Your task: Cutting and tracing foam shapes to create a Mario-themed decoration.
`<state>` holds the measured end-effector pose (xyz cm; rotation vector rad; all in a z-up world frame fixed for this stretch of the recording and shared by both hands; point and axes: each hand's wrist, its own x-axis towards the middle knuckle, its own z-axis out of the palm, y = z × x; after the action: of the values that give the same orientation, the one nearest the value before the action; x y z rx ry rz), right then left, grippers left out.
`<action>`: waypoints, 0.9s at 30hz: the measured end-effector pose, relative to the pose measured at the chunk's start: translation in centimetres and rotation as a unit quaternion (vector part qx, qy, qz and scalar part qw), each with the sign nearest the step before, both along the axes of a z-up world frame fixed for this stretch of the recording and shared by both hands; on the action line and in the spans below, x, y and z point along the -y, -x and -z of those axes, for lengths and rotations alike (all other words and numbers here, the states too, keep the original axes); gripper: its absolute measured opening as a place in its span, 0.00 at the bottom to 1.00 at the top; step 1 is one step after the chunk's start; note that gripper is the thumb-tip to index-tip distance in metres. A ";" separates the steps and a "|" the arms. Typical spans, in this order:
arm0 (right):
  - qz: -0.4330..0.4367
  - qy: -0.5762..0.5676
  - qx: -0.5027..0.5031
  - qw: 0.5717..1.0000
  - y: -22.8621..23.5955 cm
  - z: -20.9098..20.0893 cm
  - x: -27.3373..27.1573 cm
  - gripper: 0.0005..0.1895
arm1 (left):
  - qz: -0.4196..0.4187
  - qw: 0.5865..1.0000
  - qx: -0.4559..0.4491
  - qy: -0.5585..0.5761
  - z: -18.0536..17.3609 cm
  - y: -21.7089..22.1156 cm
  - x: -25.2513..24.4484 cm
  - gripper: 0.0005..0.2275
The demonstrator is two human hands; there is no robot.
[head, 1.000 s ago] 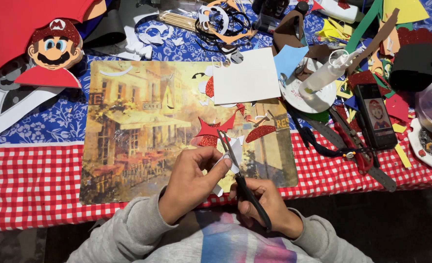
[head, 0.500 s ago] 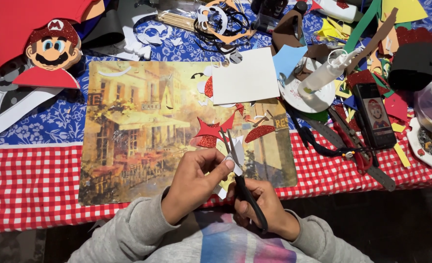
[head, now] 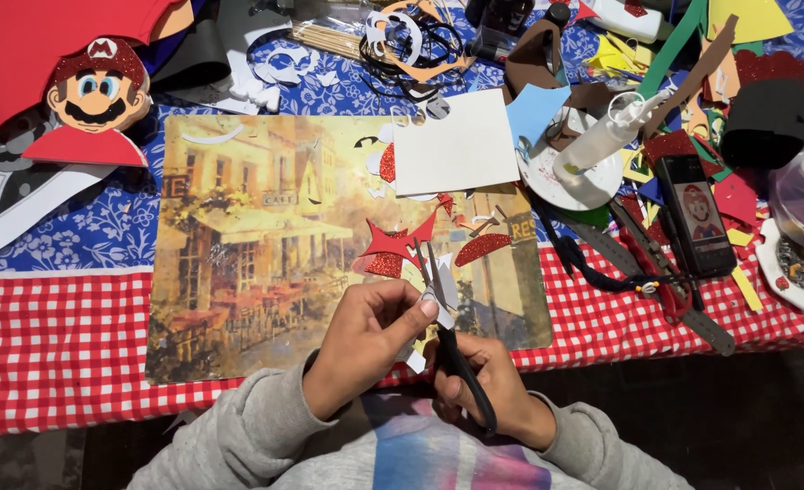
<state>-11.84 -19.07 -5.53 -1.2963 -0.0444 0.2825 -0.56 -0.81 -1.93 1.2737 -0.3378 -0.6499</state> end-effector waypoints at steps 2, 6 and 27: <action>0.001 0.005 0.003 1.000 0.0 -0.1 -0.1 0.35 | 0.000 1.000 0.002 -0.003 0.1 0.1 0.0 0.09; 0.002 0.016 0.026 1.000 0.0 -0.1 -0.1 0.35 | 0.001 1.000 0.003 0.005 -0.1 0.1 0.0 0.09; 0.013 0.030 -0.011 0.999 -0.1 -0.3 0.2 0.34 | 0.016 0.995 0.100 -0.027 -0.6 -0.3 -0.2 0.07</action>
<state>-11.71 -19.25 -5.22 -1.3518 -0.0016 0.2781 -0.26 -0.60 -1.29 1.3908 -0.5084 -0.5626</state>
